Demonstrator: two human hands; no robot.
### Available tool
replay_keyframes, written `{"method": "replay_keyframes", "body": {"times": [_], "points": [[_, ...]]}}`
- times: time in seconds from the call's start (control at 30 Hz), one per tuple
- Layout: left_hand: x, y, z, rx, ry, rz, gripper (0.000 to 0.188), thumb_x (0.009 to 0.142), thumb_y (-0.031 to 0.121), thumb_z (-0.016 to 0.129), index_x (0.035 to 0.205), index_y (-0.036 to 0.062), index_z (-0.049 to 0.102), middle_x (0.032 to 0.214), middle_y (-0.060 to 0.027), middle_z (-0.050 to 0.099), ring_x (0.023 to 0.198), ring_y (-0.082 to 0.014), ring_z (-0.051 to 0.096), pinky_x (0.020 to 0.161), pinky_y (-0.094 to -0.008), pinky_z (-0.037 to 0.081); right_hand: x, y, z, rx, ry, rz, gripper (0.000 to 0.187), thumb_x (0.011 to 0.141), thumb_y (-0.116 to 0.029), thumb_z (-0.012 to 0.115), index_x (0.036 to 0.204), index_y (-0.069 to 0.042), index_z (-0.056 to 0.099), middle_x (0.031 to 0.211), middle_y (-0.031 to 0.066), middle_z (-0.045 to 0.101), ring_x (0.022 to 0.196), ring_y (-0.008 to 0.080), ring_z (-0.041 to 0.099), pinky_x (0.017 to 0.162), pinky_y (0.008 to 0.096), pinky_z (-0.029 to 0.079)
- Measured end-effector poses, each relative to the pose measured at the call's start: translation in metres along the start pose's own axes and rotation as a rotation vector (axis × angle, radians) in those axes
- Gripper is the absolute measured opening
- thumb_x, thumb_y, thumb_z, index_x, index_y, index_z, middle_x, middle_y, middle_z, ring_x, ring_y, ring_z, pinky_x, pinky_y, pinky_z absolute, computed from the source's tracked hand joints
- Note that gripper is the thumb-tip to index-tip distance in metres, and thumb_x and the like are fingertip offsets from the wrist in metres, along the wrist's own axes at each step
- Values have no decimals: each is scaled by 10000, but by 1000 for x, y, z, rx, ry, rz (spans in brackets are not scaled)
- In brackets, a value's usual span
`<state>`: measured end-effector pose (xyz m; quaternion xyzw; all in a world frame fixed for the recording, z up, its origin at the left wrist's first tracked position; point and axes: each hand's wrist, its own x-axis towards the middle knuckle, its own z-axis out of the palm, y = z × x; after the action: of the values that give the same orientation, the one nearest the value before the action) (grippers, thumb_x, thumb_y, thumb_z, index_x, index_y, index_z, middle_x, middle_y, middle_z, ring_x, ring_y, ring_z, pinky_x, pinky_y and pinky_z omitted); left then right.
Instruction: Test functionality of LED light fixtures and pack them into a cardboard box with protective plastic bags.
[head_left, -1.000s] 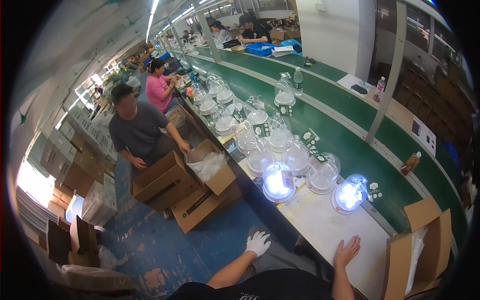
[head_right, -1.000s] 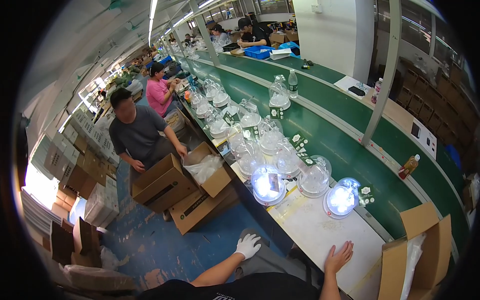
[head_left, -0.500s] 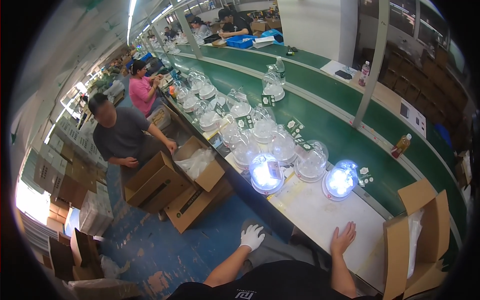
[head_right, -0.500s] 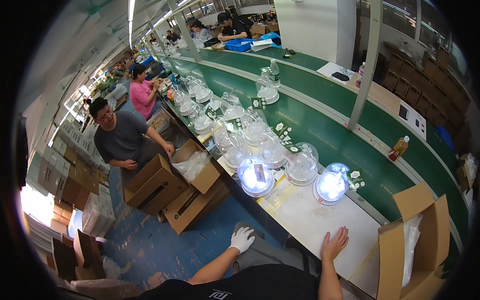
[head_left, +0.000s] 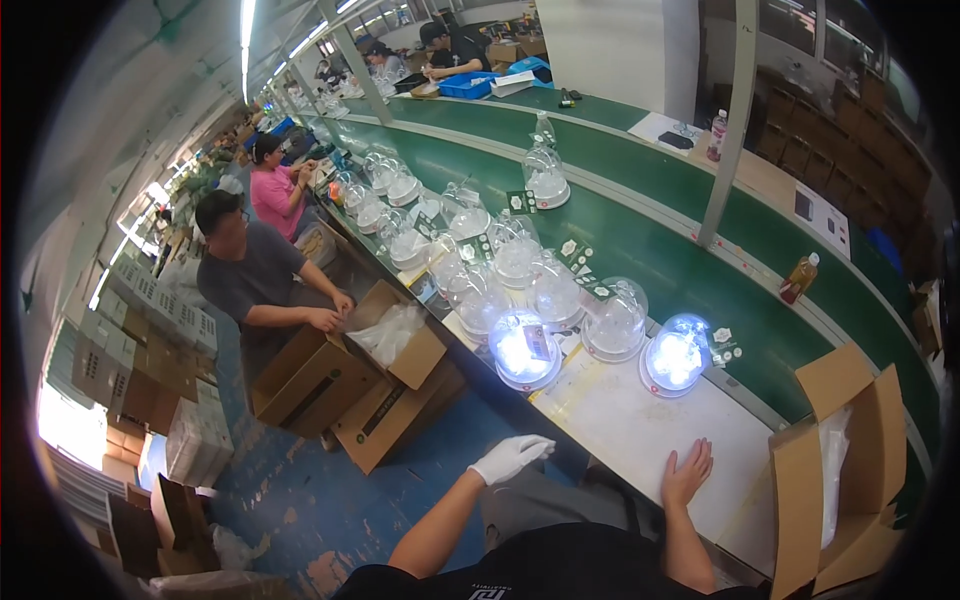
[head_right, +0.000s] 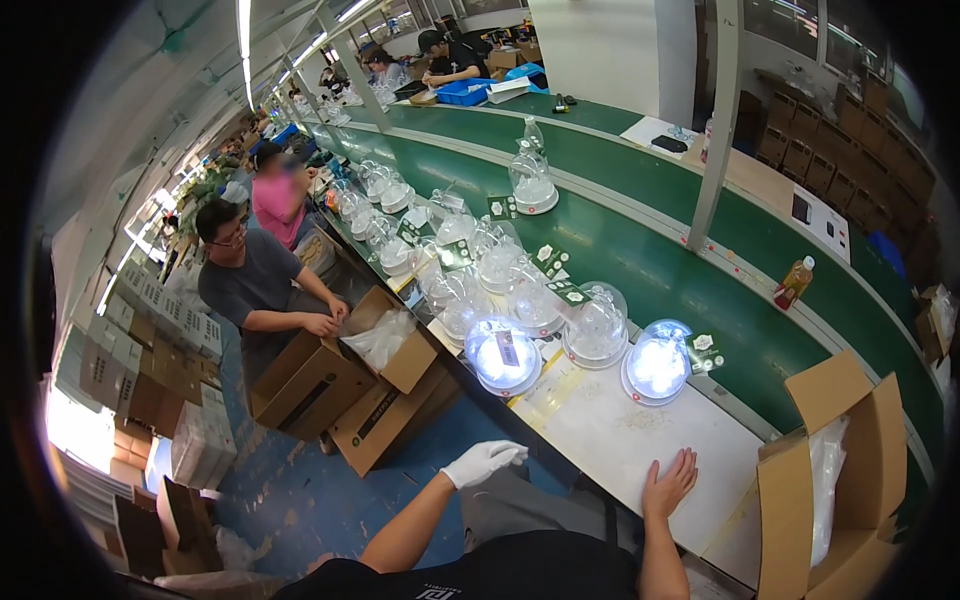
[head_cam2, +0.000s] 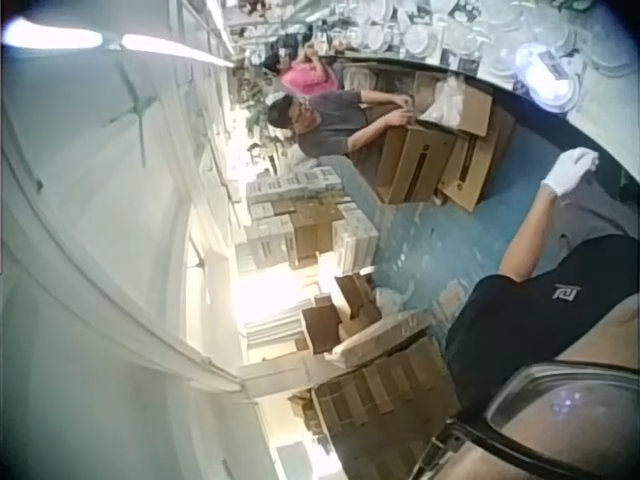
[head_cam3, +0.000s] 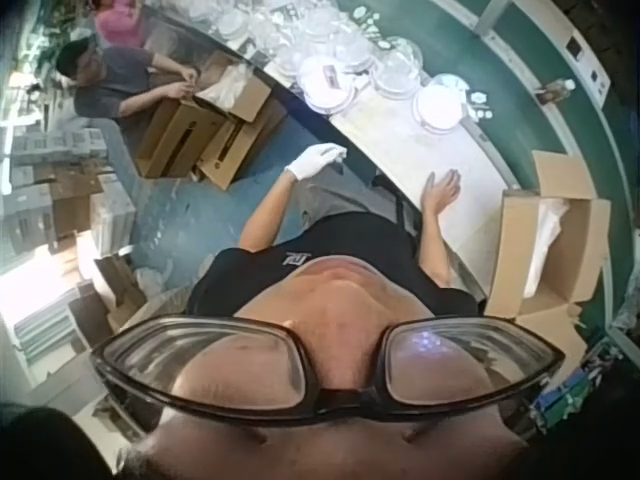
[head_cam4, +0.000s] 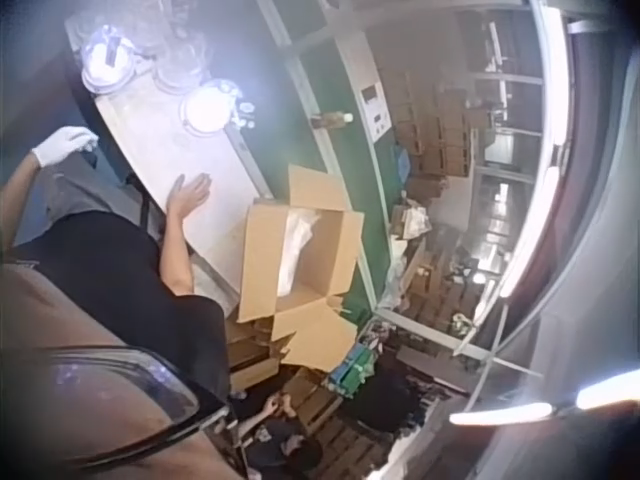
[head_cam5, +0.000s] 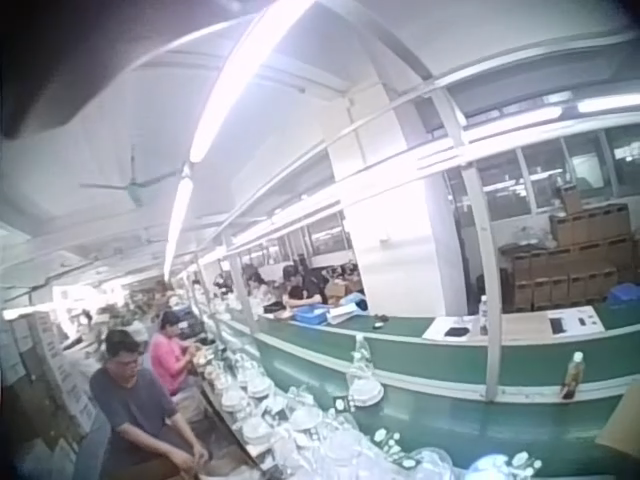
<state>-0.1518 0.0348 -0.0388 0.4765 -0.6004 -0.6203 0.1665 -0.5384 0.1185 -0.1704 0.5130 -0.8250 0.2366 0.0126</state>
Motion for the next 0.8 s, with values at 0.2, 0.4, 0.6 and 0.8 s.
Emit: {"method": "replay_keyframes", "body": {"times": [0.2, 0.4, 0.6, 0.8], "points": [[11, 175, -38, 8, -146, 163, 380, 1092, 321, 504, 1249, 23, 680, 904, -18, 706, 866, -103, 648, 763, -275, 502, 2, 1, -1, 6, -1, 4, 633, 922, -225, 659, 1453, 21, 420, 1535, 185, 425, 1493, 347, 322, 1238, 522, 216], [104, 267, -75, 224, 115, 442, 429, 1049, 277, 564, 1378, 4, 582, 839, -19, 652, 730, -78, 611, 639, -240, 508, 5, 1, 1, 27, -22, 14, 655, 903, -240, 673, 1449, 25, 429, 1541, 188, 425, 1490, 350, 329, 1238, 527, 214], [266, 301, -130, 735, 504, 375, 555, 994, 400, 562, 1419, 56, 476, 1119, -288, 699, 1068, -476, 659, 940, -509, 509, 6, 2, -6, 35, -70, 34, 660, 889, -228, 669, 1447, 36, 436, 1529, 215, 436, 1480, 384, 346, 1226, 553, 222], [424, 321, -206, 1454, 645, 52, 546, 966, 340, 528, 1430, 57, 475, 1291, -253, 640, 1167, -428, 641, 985, -506, 518, 7, 2, -12, 59, -168, 62, 679, 874, -237, 670, 1450, 36, 437, 1531, 227, 430, 1477, 412, 343, 1212, 584, 232]]}}
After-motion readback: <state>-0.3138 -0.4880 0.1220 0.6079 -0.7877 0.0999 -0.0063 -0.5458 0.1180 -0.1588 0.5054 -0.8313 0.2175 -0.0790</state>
